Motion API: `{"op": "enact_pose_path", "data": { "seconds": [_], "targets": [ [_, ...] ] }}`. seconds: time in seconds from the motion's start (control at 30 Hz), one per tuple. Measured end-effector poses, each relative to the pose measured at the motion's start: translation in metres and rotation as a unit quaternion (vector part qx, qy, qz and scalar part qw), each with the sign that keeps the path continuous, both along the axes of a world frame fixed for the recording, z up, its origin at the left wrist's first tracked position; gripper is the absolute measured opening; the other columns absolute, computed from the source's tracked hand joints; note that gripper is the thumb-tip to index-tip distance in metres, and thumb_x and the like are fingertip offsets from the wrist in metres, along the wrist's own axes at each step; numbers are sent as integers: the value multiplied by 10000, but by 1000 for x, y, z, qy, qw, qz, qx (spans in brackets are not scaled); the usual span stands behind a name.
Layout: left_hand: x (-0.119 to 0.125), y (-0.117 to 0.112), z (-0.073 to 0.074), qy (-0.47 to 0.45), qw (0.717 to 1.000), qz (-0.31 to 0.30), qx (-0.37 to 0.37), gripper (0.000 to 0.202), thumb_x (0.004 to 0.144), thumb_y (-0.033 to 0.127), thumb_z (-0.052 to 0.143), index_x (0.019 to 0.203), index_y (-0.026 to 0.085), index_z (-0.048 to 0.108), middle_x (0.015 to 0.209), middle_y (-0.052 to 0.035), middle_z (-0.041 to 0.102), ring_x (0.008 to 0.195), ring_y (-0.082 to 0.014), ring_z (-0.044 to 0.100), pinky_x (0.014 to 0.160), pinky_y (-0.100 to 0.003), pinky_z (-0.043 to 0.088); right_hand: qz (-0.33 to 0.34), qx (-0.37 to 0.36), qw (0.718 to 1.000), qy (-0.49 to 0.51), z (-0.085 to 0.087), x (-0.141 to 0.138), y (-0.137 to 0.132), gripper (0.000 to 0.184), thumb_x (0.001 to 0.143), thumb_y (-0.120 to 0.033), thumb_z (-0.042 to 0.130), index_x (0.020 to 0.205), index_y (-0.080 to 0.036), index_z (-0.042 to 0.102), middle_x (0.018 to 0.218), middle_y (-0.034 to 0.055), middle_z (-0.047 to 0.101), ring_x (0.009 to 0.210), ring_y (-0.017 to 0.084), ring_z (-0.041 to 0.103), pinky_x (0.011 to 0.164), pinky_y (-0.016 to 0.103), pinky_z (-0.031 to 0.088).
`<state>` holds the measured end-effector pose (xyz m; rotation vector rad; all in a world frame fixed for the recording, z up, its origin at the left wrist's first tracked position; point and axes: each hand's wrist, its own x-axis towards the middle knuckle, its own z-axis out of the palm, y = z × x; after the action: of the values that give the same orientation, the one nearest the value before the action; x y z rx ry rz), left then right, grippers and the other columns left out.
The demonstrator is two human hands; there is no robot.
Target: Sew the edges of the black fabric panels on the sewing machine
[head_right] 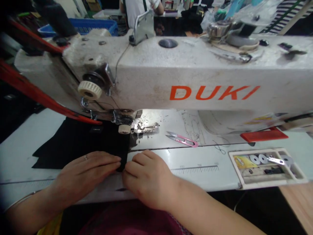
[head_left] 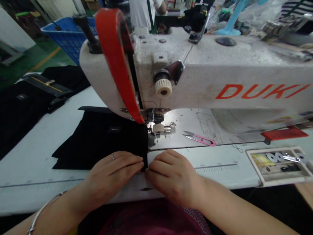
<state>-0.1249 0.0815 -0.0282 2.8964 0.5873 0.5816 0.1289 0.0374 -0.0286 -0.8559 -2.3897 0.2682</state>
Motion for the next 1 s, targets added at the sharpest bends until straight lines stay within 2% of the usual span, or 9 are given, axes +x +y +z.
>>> {"op": "enact_pose_path", "data": {
  "seconds": [0.1, 0.3, 0.4, 0.57, 0.77, 0.83, 0.9, 0.97, 1.0],
  "targets": [
    [6, 0, 1, -8, 999, 21, -24, 252, 1009, 99, 486, 1197, 202, 619, 1142, -17, 714, 1056, -143, 669, 933, -291, 594, 0, 1, 1000, -6, 0, 0, 0, 158, 960, -144, 573, 838, -177, 669, 789, 8, 637, 751, 180, 525, 675, 357, 394],
    [8, -6, -1, 12, 997, 31, -63, 318, 1001, 74, 454, 1217, 222, 634, 1152, -19, 704, 1061, -149, 667, 897, -281, 600, -3, -13, 1000, -8, 0, 1, 2, 118, 946, -160, 591, 872, -183, 680, 769, 7, 633, 759, 177, 533, 712, 351, 403],
    [9, -7, 7, -13, 998, 31, -43, 253, 1004, 90, 487, 1183, 184, 639, 1112, -29, 703, 1031, -149, 656, 920, -284, 571, -11, -23, 1000, -4, 0, 0, 2, 116, 944, -175, 598, 867, -191, 684, 776, 12, 645, 762, 181, 529, 714, 354, 396],
    [14, -7, 25, -76, 991, 107, -37, 175, 986, 84, 541, 1112, 159, 636, 1061, -36, 675, 968, -145, 635, 877, -271, 544, -10, -31, 999, -6, 0, -1, 1, 98, 931, -168, 617, 873, -199, 689, 764, 3, 636, 754, 180, 520, 700, 352, 383],
    [6, -16, 7, 28, 997, 55, -36, 297, 1015, 83, 455, 1241, 203, 605, 1165, -39, 661, 1078, -185, 611, 972, -364, 524, -6, -20, 1000, -2, -2, 0, 1, 96, 926, -171, 623, 849, -192, 675, 775, 2, 636, 770, 176, 542, 692, 353, 403],
    [4, -17, 6, 18, 996, 70, -50, 287, 1010, 85, 460, 1230, 206, 598, 1162, -39, 657, 1071, -184, 612, 961, -359, 527, -8, -22, 1000, -2, -1, 0, 1, 82, 919, -168, 629, 856, -193, 676, 773, 0, 642, 756, 176, 549, 684, 350, 413],
    [6, -14, 13, -45, 989, 126, -60, 208, 993, 103, 503, 1150, 199, 599, 1094, -38, 654, 1024, -174, 622, 911, -333, 540, -14, -27, 1000, -2, 1, 0, 2, 82, 921, -185, 627, 854, -192, 673, 860, 20, 684, 806, 184, 585, 718, 349, 444],
    [10, -7, 24, -107, 973, 195, -66, 123, 992, 132, 495, 1053, 195, 583, 1060, -46, 658, 1004, -173, 637, 873, -325, 551, -23, -33, 999, 2, 3, -1, 2, 94, 935, -247, 617, 933, -175, 678, 1117, 75, 708, 1013, 216, 621, 845, 365, 481],
    [12, -4, 29, -119, 965, 221, -71, 121, 998, 143, 472, 1029, 195, 578, 1075, -52, 671, 1012, -172, 650, 869, -324, 556, -32, -39, 999, 0, 4, -2, 3, 185, 943, -302, 612, 1038, -155, 674, 1284, 111, 660, 1161, 240, 590, 938, 387, 474]
  ]
}}
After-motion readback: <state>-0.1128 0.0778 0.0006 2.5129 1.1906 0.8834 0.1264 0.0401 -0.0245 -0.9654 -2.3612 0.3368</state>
